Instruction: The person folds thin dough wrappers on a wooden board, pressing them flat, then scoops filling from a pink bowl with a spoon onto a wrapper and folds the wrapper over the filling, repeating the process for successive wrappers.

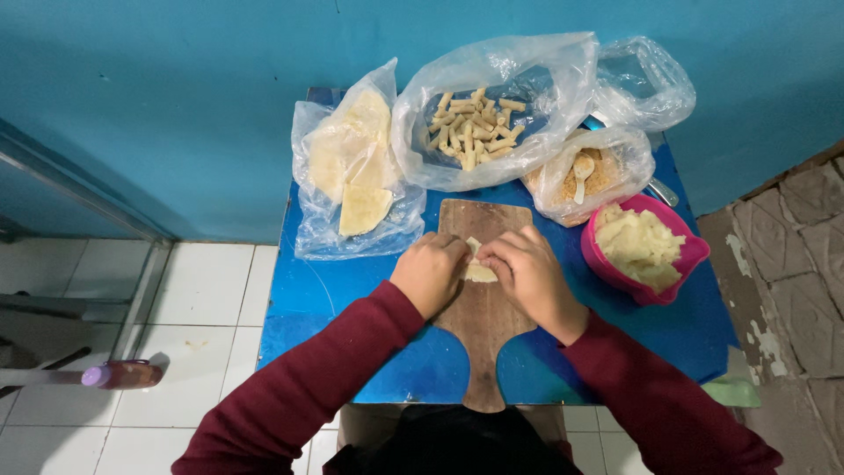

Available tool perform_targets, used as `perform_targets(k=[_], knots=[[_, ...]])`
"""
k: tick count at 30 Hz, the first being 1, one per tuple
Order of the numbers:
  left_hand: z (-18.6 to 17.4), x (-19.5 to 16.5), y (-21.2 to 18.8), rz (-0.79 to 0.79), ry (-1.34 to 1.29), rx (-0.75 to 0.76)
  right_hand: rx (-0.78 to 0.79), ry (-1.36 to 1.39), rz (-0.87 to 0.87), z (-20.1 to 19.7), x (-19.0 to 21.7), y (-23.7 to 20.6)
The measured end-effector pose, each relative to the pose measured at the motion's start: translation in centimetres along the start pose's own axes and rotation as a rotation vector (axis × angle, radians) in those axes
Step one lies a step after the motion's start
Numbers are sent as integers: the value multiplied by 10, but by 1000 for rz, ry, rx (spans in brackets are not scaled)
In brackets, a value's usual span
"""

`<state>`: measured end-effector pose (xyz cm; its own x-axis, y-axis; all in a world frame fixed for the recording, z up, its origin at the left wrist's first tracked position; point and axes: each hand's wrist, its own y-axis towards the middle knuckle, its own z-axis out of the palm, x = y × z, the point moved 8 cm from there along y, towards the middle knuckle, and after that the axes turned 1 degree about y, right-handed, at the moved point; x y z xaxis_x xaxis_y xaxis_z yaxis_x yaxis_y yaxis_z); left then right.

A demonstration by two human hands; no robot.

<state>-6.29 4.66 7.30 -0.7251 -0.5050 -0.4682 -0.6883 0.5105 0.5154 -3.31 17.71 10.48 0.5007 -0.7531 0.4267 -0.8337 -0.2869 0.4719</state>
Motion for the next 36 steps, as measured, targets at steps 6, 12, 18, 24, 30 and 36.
perform_targets(k=[6, 12, 18, 24, 30, 36], knots=[[0, 0, -2, -1, -5, 20, 12, -66, -9, 2, 1, 0], [-5, 0, 1, -1, 16, -54, -74, -185, -72, -1, 12, -5], [-10, 3, -2, -68, -41, -53, -19, -308, -80, 3, 18, -7], [-12, 5, -2, -124, -103, -6, -33, -257, -72, 4, 14, 2], [-15, 4, -2, -130, -146, -28, 6, 219, 191, 9, -30, 19], [-8, 8, -5, -119, -97, -28, 140, 456, 485, 11, -65, 16]])
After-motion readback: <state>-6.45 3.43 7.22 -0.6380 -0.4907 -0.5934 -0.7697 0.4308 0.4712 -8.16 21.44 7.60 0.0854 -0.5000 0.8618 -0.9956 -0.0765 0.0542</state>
